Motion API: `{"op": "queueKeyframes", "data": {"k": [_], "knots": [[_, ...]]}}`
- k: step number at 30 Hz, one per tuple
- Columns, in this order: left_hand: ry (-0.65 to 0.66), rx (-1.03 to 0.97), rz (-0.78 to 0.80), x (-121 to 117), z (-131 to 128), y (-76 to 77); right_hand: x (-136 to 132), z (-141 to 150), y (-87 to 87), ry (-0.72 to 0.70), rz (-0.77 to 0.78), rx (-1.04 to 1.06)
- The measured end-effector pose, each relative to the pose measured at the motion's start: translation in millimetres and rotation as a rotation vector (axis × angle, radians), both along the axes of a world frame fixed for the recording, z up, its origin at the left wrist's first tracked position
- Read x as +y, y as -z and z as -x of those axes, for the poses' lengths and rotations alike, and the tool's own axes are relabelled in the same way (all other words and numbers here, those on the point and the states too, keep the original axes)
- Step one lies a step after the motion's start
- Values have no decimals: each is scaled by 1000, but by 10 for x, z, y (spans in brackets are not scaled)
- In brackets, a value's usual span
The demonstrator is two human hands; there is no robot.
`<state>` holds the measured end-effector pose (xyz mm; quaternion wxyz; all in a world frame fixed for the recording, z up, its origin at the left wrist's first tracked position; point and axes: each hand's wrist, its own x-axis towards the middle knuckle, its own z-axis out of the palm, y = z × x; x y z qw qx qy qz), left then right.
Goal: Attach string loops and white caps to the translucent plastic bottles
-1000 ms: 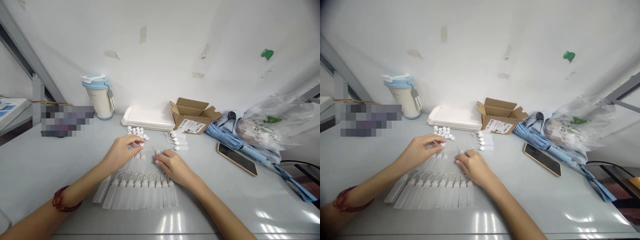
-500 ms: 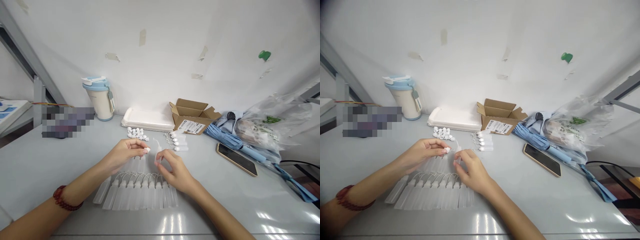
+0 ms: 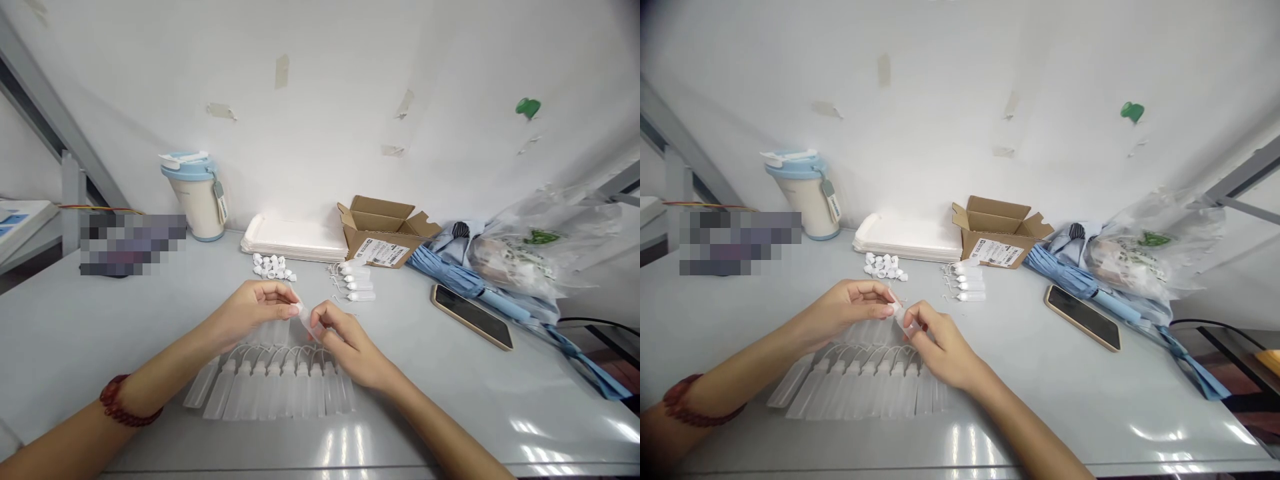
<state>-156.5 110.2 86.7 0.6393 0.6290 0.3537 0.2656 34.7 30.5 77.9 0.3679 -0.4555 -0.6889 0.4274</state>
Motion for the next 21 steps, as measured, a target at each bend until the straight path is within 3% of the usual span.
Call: {"op": "queueKeyframes", "data": {"k": [9, 17, 21], "knots": [[16, 29, -29, -37, -1, -3, -1, -3, -25, 64, 122, 127], [35, -25, -11, -55, -12, 40, 52, 22, 11, 21, 394, 487], [15, -29, -42, -65, -29, 25, 69, 12, 33, 23, 428, 567]]}}
